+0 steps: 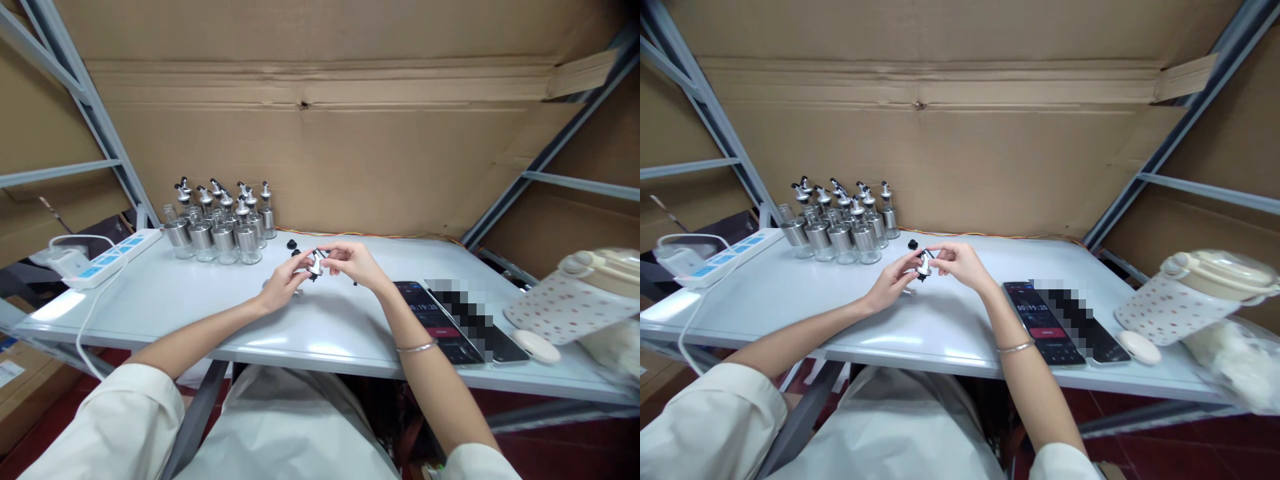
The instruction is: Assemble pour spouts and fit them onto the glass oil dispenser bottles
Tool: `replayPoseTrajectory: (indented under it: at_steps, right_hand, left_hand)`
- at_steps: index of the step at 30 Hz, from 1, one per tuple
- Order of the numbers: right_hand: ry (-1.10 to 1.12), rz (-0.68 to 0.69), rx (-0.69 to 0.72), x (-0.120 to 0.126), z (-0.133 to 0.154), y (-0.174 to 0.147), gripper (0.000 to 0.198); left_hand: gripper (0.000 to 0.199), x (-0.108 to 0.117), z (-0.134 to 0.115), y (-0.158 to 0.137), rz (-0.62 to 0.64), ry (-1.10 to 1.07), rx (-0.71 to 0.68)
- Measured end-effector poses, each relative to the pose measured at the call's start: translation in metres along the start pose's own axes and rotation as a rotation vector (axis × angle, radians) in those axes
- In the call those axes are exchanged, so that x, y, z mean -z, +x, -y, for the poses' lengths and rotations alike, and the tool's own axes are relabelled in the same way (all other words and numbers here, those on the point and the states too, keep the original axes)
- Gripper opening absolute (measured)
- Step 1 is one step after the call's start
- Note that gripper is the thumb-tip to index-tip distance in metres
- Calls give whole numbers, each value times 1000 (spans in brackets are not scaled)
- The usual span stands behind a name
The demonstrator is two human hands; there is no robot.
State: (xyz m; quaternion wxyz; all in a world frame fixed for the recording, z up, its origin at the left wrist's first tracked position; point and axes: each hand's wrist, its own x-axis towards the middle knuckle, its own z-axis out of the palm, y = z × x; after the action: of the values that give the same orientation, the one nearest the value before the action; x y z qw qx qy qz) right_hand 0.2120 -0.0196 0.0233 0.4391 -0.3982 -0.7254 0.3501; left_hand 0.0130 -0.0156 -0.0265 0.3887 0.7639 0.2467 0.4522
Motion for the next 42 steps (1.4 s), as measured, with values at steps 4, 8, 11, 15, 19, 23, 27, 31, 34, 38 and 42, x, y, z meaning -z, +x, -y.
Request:
replayPoseTrajectory:
  at_steps: [4,8,11,15,19,23,27,31,34,38,42]
  right_hand:
    - [-6,2,1,-1,-2,0,41]
    - [3,13,-12,-4,-1,0,45]
    - [15,24,-10,-7,-2,1,45]
    - [43,14,25,-9,-4,2,40]
    - [48,41,49,-8,-4,1,42]
    - [-17,102,153,-8,-3,0,61]
    - [-47,33,224,-12,-4,1,61]
    - [-30,-36,217,-14,-5,2,57]
    - [-14,-35,201,-13,-4,1,57]
    - [-19,-19,157,-12,-4,1,56]
    - [-6,-25,128,-13,-3,1,53]
  left_hand:
    - [55,-1,4,-1,7,19,-20]
    - [53,-1,5,-1,20,110,-78]
    - [50,-2,3,-2,20,157,-96]
    - [50,-4,1,-3,2,112,-65]
    - [48,-5,1,-3,-30,38,-29]
    - [48,-5,2,-2,-83,-46,-14]
    - [49,-6,1,-2,-92,-84,-15]
    - [48,-7,0,-3,-92,-63,-17]
    - [47,-6,0,-4,-87,-36,-14]
    - [46,-5,2,-4,-92,-19,-24]
    - [46,-4,1,-4,-102,-29,-16]
